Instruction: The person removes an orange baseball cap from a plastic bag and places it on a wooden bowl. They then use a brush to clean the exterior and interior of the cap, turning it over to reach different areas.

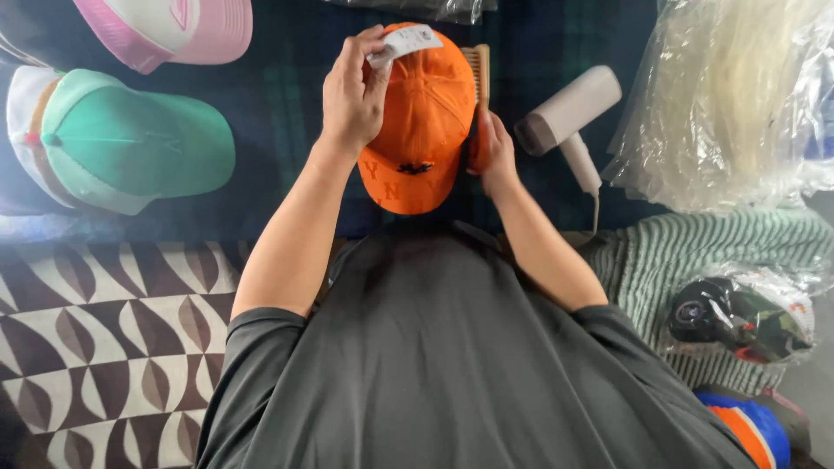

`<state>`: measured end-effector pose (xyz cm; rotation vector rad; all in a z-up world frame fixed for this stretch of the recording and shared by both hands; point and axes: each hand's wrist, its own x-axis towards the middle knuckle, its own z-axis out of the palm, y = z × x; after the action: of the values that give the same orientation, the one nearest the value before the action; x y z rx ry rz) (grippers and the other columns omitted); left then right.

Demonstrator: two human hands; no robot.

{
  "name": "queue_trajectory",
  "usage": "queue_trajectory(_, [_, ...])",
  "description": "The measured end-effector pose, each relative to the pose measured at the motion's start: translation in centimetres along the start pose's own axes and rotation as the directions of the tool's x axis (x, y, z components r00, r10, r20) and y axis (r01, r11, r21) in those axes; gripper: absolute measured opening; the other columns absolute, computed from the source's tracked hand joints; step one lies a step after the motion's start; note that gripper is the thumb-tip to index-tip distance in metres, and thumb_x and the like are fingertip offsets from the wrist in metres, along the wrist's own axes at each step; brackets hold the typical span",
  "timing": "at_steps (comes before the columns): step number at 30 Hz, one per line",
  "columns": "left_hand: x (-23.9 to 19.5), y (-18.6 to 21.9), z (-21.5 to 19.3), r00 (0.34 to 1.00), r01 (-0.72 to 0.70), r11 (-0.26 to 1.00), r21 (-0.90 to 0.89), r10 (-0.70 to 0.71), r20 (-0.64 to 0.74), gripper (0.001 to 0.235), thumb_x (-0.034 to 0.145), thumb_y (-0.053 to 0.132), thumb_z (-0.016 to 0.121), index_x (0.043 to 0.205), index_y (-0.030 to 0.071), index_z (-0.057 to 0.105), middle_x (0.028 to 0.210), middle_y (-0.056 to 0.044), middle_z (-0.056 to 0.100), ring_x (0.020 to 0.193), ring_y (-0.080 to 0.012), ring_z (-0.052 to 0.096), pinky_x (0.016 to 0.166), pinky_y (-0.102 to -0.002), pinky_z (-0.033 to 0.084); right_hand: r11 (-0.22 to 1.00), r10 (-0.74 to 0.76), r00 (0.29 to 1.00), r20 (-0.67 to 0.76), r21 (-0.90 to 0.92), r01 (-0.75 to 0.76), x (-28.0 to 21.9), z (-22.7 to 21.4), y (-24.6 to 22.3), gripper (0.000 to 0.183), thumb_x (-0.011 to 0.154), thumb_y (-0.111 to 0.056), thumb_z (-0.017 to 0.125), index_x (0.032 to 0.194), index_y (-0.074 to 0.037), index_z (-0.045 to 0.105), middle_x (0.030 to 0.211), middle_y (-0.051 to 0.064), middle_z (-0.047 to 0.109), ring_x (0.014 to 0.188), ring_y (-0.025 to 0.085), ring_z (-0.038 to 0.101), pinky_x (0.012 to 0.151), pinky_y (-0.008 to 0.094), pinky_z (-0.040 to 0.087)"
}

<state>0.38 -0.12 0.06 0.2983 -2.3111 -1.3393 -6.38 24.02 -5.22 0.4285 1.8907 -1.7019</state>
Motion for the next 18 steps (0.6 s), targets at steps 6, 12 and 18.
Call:
queue_trajectory(6, [0.2, 0.4, 0.0, 0.999, 0.036, 0.995, -0.096, -0.038, -0.019, 0.015, 0.110, 0.019, 0.056, 0.121, 0.009, 0.053, 0.141, -0.021, 0.060, 0.127, -0.0378, 0.066, 0.091, -0.038, 0.058, 0.973, 0.228, 0.973, -0.039, -0.039, -0.229, -4.4, -3.0, -1.2, 0.033, 0.101, -0.048, 0.054, 0.117, -0.021, 0.062, 0.063, 0.003, 0.043, 0.042, 0.013, 0.037, 0.035, 0.028, 0.027])
queue_trajectory(12, [0.2, 0.5, 0.2, 0.999, 0.047, 0.994, -0.100, -0.047, -0.002, 0.014, 0.110, 0.016, 0.056, 0.122, 0.010, 0.052, 0.142, -0.021, 0.060, 0.129, -0.0372, 0.064, 0.095, -0.039, 0.057, 0.996, -0.066, 0.996, 0.065, -0.054, 0.070, -6.2, -2.0, 2.8, 0.036, 0.107, -0.038, 0.041, 0.128, -0.010, 0.050, 0.065, 0.005, 0.047, 0.041, 0.012, 0.043, 0.034, 0.027, 0.033])
queue_trajectory(18, [0.3, 0.5, -0.1, 0.999, 0.038, 0.989, -0.142, -0.040, -0.011, 0.012, 0.110, 0.015, 0.055, 0.121, 0.009, 0.052, 0.144, -0.022, 0.057, 0.133, -0.0382, 0.062, 0.098, -0.040, 0.056, 0.995, -0.089, 0.993, -0.079, -0.057, 0.085, -6.9, -2.5, -3.6, 0.049, 0.102, -0.043, 0.050, 0.142, -0.015, 0.056, 0.072, -0.005, 0.047, 0.056, 0.005, 0.049, 0.039, 0.025, 0.035])
